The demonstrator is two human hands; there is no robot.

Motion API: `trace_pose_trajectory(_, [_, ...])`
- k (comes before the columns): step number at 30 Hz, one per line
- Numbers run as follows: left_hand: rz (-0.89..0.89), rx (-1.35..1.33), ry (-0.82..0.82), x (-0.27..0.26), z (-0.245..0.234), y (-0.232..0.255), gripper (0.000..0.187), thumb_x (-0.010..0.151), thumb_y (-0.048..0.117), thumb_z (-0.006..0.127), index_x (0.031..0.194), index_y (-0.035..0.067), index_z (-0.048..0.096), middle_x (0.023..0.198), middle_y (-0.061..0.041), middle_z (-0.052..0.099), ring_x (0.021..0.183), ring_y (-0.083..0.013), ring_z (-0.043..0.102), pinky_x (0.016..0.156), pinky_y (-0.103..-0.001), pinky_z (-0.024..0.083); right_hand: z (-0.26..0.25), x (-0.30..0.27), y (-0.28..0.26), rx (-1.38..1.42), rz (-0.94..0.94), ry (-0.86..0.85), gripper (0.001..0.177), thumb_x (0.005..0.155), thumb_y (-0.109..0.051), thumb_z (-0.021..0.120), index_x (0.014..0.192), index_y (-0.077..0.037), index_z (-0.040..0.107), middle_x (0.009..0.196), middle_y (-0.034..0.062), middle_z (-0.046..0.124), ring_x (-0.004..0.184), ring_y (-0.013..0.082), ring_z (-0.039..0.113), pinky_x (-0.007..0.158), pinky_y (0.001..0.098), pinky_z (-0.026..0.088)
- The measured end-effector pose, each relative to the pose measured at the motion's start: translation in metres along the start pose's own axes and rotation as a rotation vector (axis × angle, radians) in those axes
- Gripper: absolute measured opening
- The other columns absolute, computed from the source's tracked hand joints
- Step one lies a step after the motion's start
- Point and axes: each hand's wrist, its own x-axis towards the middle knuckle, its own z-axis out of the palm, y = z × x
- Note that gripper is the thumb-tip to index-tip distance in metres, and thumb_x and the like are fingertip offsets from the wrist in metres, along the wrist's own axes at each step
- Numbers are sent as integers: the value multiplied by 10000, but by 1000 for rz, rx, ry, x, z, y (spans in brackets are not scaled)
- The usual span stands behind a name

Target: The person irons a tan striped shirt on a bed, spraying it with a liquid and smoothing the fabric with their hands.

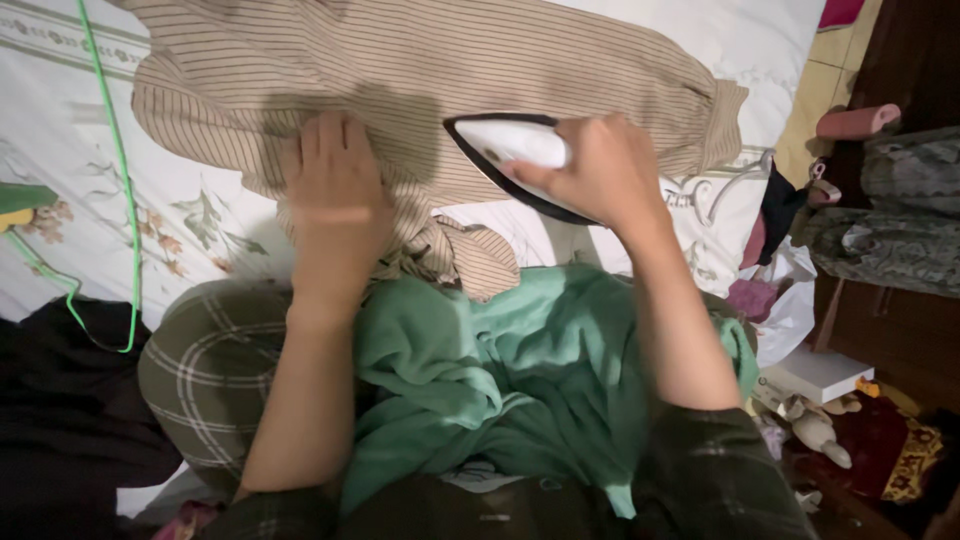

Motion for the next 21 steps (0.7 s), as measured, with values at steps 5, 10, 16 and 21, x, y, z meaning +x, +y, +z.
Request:
trace_pose_trajectory(5, [-41, 28, 68, -1, 2, 5, 594, 824, 137, 693, 1328, -115, 508, 1365, -266, 492, 1308, -438, 462, 1102, -513, 367, 10, 33, -42, 80, 97, -34, 653, 736, -650, 809, 702, -4, 717, 607, 219, 655, 594, 395, 665, 568, 507, 506])
trace_pose_trajectory(10, [-127, -89, -41, 0, -2, 6, 565, 783, 73, 706, 1263, -121, 482, 1325, -278, 473, 1302, -459, 457, 1058, -514, 404, 34, 66, -90, 151, -10, 143, 630, 784, -608, 807, 681, 7, 716, 671, 245, 671, 667, 416, 680, 617, 500, 529])
trace_pose_trajectory(16, [-111, -74, 6, -2, -1, 3, 604, 746, 64, 732, 1239, -152, 457, 1291, -340, 454, 1259, -514, 451, 1074, -530, 412, 46, 90, -114, 232, -24, 339, 589, 773, -545, 794, 747, 39, 717, 754, 263, 705, 716, 427, 696, 646, 487, 553])
trace_pose_trajectory(21, [-6, -25, 71, -2, -8, 0, 876, 617, 205, 850, 1259, -209, 422, 1288, -383, 432, 1217, -547, 431, 1066, -552, 389, 30, 82, -105, 204, 27, 41, 557, 822, -549, 756, 799, 7, 741, 775, 247, 711, 723, 415, 700, 661, 494, 546])
